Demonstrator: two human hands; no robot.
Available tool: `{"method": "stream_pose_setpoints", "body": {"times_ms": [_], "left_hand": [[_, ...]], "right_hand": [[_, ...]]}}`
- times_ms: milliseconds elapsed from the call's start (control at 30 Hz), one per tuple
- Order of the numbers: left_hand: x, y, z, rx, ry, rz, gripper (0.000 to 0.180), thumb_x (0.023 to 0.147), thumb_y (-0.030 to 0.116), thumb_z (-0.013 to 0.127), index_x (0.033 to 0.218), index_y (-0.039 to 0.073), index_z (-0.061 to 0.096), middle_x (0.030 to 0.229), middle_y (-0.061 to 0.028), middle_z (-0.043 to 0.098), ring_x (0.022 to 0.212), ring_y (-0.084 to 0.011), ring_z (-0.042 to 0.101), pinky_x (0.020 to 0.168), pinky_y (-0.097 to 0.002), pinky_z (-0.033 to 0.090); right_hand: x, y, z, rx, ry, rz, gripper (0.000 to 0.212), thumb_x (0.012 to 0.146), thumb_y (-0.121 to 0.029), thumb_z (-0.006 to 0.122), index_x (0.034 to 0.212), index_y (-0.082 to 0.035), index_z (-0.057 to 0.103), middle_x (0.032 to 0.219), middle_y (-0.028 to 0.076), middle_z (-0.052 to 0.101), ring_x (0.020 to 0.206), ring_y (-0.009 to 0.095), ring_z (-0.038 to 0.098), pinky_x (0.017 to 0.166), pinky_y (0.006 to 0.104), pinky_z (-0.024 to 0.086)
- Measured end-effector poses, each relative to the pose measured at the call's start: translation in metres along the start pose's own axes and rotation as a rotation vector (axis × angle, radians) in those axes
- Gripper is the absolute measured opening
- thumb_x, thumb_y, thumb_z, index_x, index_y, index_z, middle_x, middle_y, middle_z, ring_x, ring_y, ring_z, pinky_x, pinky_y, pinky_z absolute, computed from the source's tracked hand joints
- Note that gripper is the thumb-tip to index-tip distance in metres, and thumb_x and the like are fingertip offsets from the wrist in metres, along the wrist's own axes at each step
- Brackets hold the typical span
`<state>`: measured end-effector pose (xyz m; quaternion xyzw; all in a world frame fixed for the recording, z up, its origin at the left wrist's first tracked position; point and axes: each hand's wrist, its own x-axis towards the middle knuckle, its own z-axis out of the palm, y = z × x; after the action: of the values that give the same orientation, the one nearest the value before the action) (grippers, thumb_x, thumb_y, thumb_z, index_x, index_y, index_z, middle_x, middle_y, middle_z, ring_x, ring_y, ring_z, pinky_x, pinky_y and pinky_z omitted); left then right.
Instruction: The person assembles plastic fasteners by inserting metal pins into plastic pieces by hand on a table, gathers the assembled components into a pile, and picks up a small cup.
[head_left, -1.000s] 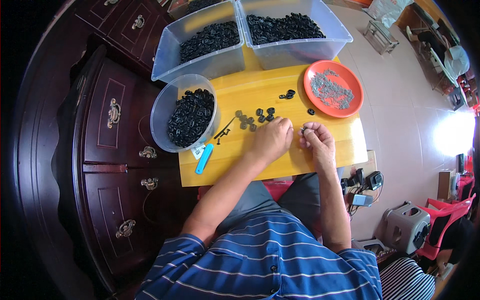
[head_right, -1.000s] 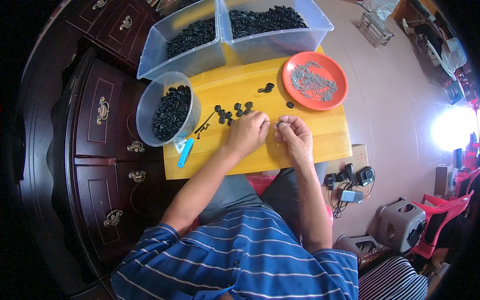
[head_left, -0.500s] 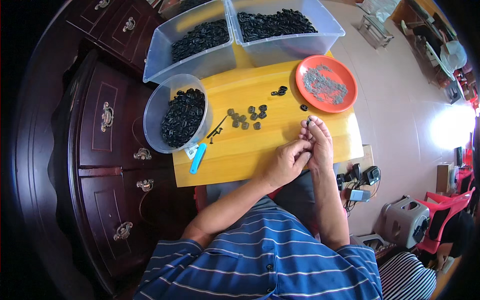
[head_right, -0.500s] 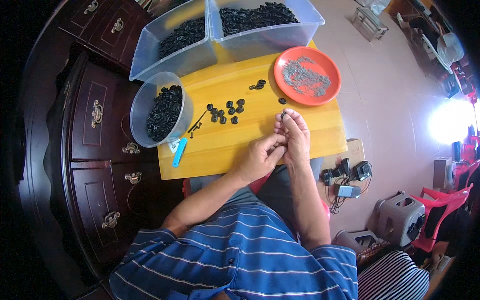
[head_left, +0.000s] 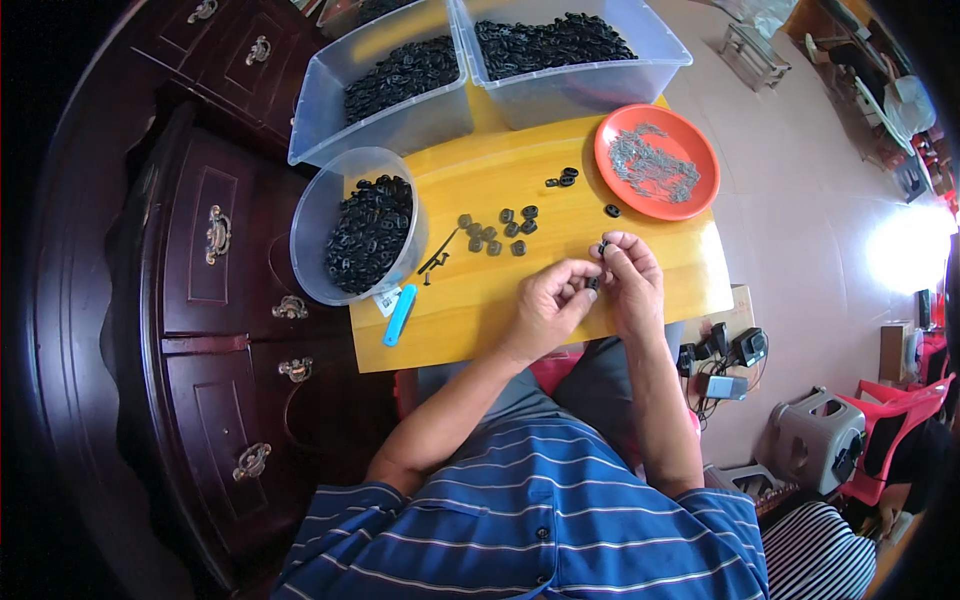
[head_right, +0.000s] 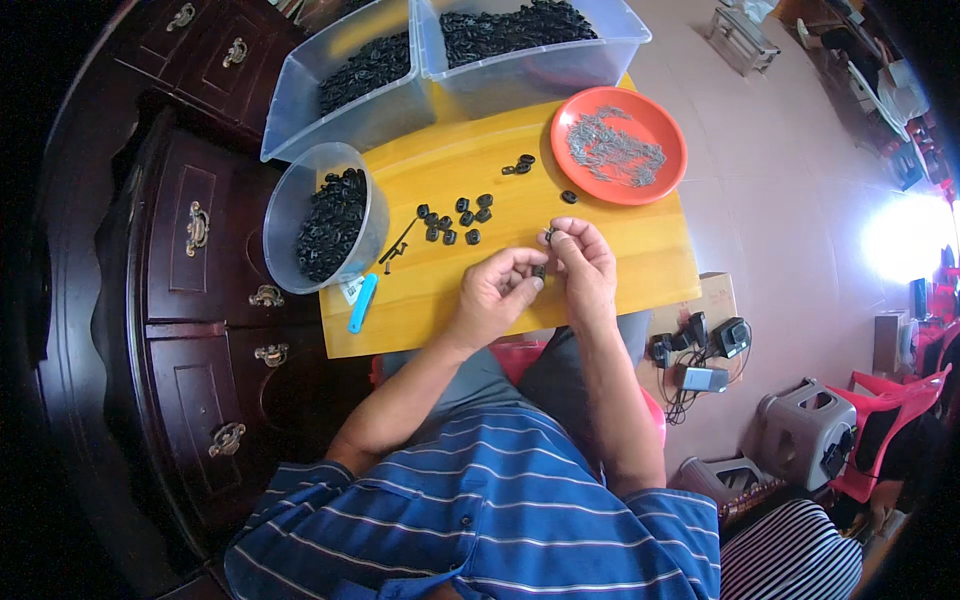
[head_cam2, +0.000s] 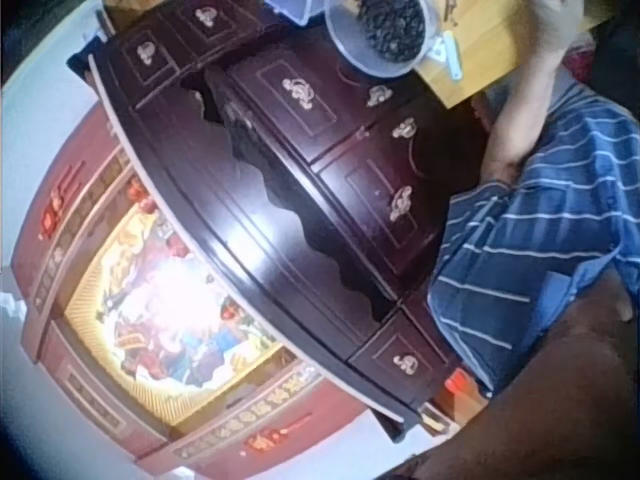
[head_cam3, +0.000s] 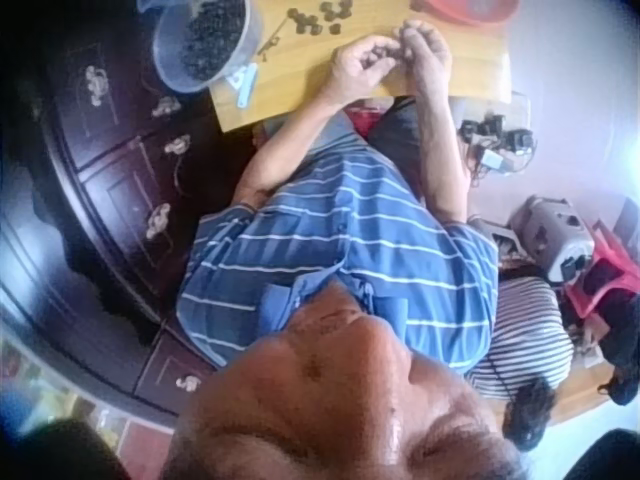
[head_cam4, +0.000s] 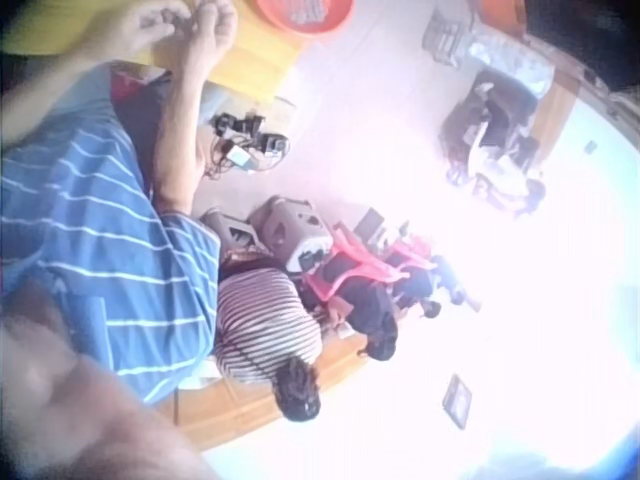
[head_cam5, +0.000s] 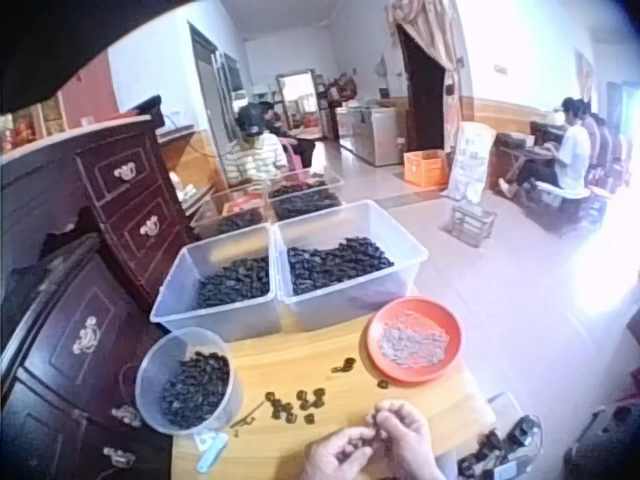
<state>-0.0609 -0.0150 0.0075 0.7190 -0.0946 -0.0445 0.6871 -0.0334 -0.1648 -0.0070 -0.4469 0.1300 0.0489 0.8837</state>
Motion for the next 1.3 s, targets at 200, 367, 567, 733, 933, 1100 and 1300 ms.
{"method": "stream_pose_setpoints", "body": {"times_ms": [200,367,567,733,933,1100,1300], "left_hand": [[0.01,0.008,-0.027,0.008,0.079,0.004,0.025,0.094,-0.005,0.066,0.118,0.0,0.066,0.091,0.0051,0.06,0.074,0.0015,0.055,0.067,-0.0158,0.046],[0.011,0.008,-0.029,0.042,0.1,0.062,0.025,0.09,-0.008,0.066,0.114,-0.001,0.066,0.085,0.0015,0.063,0.068,-0.0013,0.058,0.063,-0.0185,0.05],[0.01,0.007,-0.029,0.018,0.053,0.03,0.027,0.093,-0.005,0.066,0.119,0.0,0.065,0.094,0.0031,0.064,0.077,-0.0002,0.058,0.07,-0.0177,0.049],[0.012,0.008,-0.03,0.026,0.069,0.048,0.026,0.092,-0.007,0.065,0.117,-0.001,0.065,0.09,0.0022,0.063,0.074,-0.0006,0.058,0.066,-0.0179,0.049],[0.014,0.007,-0.03,0.022,0.086,0.068,0.026,0.091,-0.009,0.065,0.116,-0.002,0.065,0.087,0.0014,0.063,0.069,-0.0005,0.058,0.062,-0.0179,0.049],[0.014,0.005,-0.033,0.034,0.08,0.074,0.026,0.091,-0.009,0.065,0.116,-0.002,0.065,0.086,0.0017,0.062,0.067,-0.0001,0.057,0.06,-0.0178,0.047],[0.013,0.005,-0.035,0.064,0.054,0.072,0.027,0.091,-0.009,0.065,0.117,-0.001,0.065,0.086,0.0018,0.062,0.067,-0.0001,0.057,0.06,-0.018,0.047]], "right_hand": [[-0.004,0.004,0.004,-0.14,-0.114,-0.054,0.013,0.1,-0.006,0.064,0.112,-0.002,0.064,0.096,0.003,0.07,0.08,0.008,0.061,0.074,0.0217,0.048],[-0.005,0.004,0.005,-0.169,-0.14,-0.049,0.012,0.1,-0.004,0.063,0.111,-0.002,0.064,0.095,0.003,0.07,0.079,0.008,0.06,0.073,0.0221,0.049],[-0.005,0.006,0.003,-0.223,-0.181,-0.058,0.013,0.1,-0.005,0.063,0.112,-0.001,0.064,0.094,0.001,0.068,0.078,0.007,0.06,0.073,0.0222,0.049],[-0.005,0.005,0.004,-0.226,-0.176,-0.046,0.013,0.1,-0.006,0.063,0.113,-0.001,0.064,0.093,0.001,0.068,0.078,0.007,0.059,0.074,0.022,0.049],[-0.007,0.003,0.004,-0.246,-0.187,-0.037,0.014,0.1,-0.006,0.063,0.113,0.0,0.064,0.093,0.002,0.068,0.08,0.007,0.06,0.074,0.0221,0.049],[-0.006,0.002,0.004,-0.27,-0.199,-0.023,0.015,0.1,-0.006,0.063,0.113,0.0,0.064,0.094,0.002,0.069,0.08,0.007,0.061,0.075,0.0221,0.05],[-0.006,0.003,0.001,-0.267,-0.212,-0.023,0.014,0.101,-0.007,0.063,0.113,0.0,0.064,0.093,0.003,0.07,0.081,0.008,0.062,0.076,0.023,0.051]]}}
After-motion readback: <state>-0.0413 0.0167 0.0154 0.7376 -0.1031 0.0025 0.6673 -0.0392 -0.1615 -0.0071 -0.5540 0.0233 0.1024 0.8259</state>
